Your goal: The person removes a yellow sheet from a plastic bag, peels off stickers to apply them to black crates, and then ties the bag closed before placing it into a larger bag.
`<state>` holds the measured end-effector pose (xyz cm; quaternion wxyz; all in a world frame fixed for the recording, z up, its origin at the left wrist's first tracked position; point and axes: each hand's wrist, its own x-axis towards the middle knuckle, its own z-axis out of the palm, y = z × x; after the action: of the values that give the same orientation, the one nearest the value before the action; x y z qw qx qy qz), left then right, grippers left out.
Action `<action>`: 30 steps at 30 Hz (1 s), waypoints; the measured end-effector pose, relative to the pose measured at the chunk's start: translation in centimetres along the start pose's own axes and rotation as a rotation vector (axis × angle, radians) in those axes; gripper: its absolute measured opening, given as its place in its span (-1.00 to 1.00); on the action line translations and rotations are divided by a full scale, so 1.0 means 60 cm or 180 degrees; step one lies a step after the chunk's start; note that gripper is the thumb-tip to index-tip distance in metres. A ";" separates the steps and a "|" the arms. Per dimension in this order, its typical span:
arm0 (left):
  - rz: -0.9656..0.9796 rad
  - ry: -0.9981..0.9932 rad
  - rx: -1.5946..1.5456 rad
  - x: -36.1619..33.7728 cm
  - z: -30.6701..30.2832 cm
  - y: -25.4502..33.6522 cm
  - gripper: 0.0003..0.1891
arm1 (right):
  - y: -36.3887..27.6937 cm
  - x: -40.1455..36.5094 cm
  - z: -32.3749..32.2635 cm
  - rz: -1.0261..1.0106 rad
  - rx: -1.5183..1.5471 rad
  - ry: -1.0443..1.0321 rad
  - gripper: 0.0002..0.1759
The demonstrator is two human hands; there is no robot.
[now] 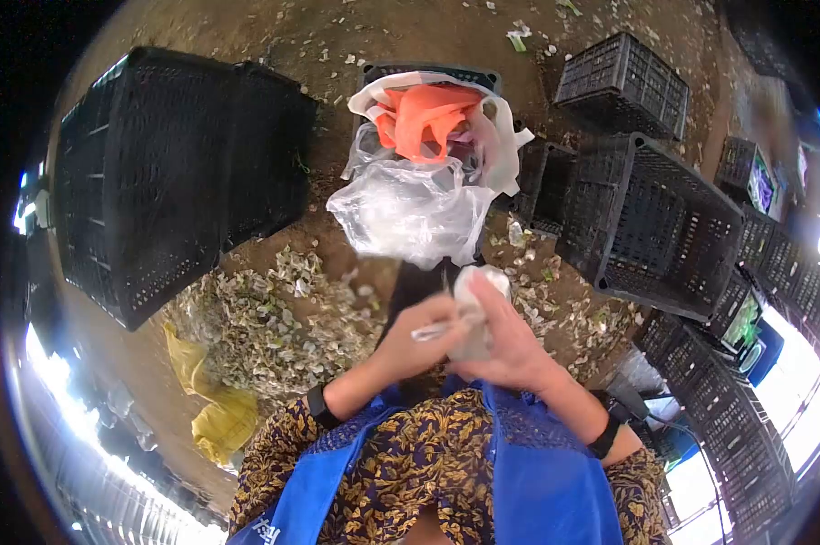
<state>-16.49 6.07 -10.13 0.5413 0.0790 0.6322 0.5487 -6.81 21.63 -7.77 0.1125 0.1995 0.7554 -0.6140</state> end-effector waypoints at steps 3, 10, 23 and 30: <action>0.0300 -0.0679 0.0177 0.038 0.002 0.003 -0.81 | 0.066 -0.019 -0.024 0.0289 -0.0266 0.0097 -0.42; 0.1795 0.1483 0.4291 0.248 -0.038 -0.022 -0.73 | 0.087 -0.054 -0.101 0.1288 0.1413 0.0776 -0.62; -0.0102 0.1458 0.1157 0.073 -0.185 0.056 -0.86 | 0.072 0.030 -0.123 0.1583 0.3362 0.0137 -0.26; 0.0292 0.1545 0.0299 0.025 -0.197 0.019 -0.88 | 0.107 0.135 -0.058 0.1633 0.3915 -0.0002 -0.42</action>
<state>-26.77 0.36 -12.38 0.3439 -0.0014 0.7642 0.5456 -10.97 27.39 -16.06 0.1210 0.4004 0.1961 -0.8869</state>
